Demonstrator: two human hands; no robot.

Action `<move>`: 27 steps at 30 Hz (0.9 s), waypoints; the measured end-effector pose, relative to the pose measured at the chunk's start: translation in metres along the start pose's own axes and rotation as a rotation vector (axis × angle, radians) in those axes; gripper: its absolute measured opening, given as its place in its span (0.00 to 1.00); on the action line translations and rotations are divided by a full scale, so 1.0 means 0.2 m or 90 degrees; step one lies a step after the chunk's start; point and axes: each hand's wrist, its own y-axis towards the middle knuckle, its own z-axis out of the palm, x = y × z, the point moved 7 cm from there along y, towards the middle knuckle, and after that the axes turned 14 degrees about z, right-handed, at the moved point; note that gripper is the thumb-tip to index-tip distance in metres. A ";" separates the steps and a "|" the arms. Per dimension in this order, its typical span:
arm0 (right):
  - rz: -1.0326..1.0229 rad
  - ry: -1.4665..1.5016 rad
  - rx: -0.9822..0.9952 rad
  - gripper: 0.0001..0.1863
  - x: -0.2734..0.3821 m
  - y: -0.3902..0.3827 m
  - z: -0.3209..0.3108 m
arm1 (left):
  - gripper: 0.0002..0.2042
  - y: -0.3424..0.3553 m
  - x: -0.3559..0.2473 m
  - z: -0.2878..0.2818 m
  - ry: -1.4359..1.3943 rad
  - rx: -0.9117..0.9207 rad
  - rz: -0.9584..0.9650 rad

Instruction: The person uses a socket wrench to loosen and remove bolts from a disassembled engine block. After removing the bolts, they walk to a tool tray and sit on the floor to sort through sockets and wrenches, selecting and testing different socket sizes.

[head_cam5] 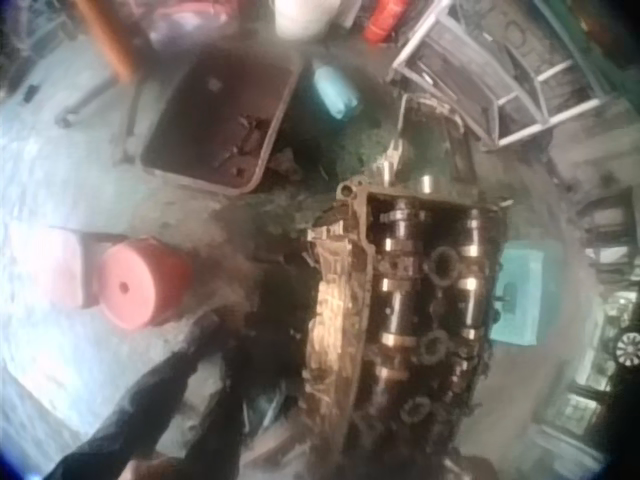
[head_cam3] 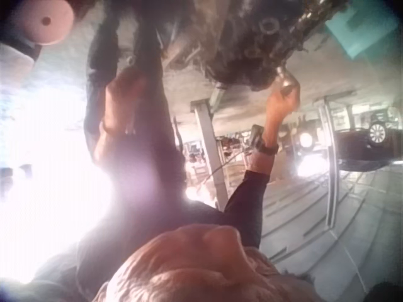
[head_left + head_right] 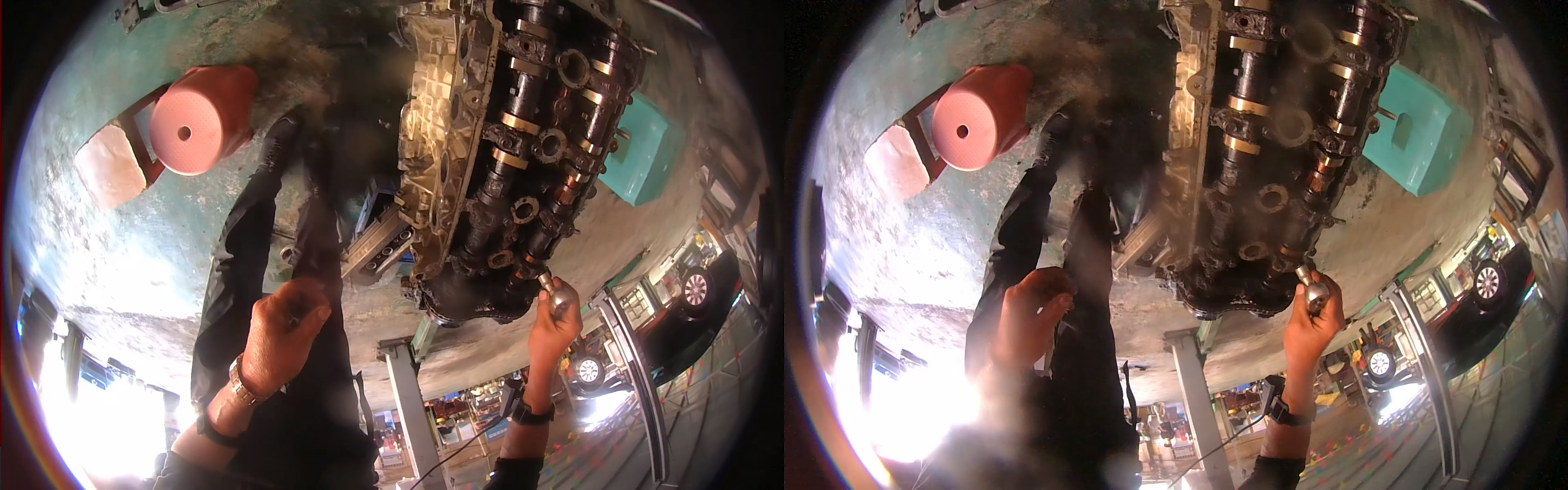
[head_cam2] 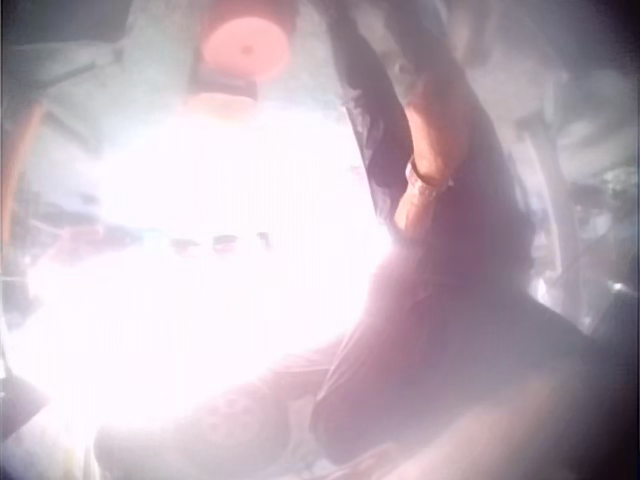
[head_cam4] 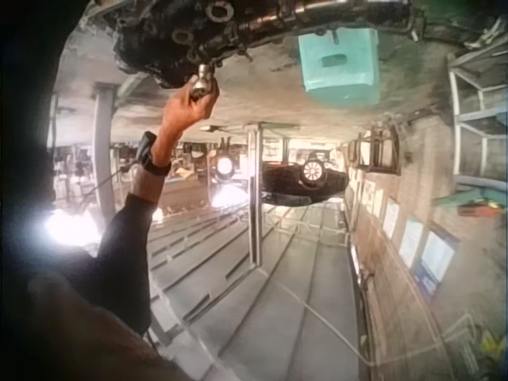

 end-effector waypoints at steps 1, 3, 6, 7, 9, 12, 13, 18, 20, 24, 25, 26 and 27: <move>-0.013 -0.017 0.001 0.11 0.01 0.00 0.00 | 0.10 0.00 0.00 0.00 0.005 0.005 0.002; -0.033 -0.051 0.007 0.12 0.04 0.00 0.00 | 0.10 0.00 -0.01 0.00 0.006 0.003 0.003; -0.062 -0.101 0.006 0.12 0.07 0.01 0.00 | 0.10 0.00 -0.02 0.01 -0.005 -0.018 0.004; -0.073 -0.119 -0.001 0.11 0.08 0.02 0.00 | 0.10 0.01 -0.02 0.01 -0.008 -0.022 -0.001; -0.103 -0.146 -0.004 0.11 0.11 0.02 0.01 | 0.10 0.01 -0.03 0.01 -0.015 -0.026 -0.002; -0.129 -0.173 0.000 0.11 0.14 0.02 0.02 | 0.11 0.03 -0.04 0.01 -0.020 -0.017 0.009; -0.118 -0.179 -0.002 0.10 0.14 0.02 0.02 | 0.11 0.03 -0.05 0.01 -0.017 -0.013 0.012; -0.053 -0.188 0.010 0.09 0.11 0.03 0.01 | 0.11 0.04 -0.05 0.02 -0.030 -0.016 -0.016; -0.030 -0.144 0.009 0.09 0.10 0.03 0.01 | 0.11 0.04 -0.05 0.02 -0.042 -0.019 -0.032; -0.018 -0.142 -0.007 0.09 0.10 0.05 0.01 | 0.11 0.05 -0.06 0.00 -0.001 -0.009 -0.008; -0.036 -0.150 -0.007 0.09 0.12 0.05 0.02 | 0.11 0.05 -0.06 0.00 -0.002 -0.007 -0.017; -0.048 -0.165 -0.005 0.08 0.13 0.05 0.02 | 0.11 0.05 -0.05 0.00 -0.012 -0.009 -0.029; -0.048 -0.157 -0.001 0.08 0.13 0.04 0.02 | 0.11 0.05 -0.05 0.00 -0.009 -0.006 -0.019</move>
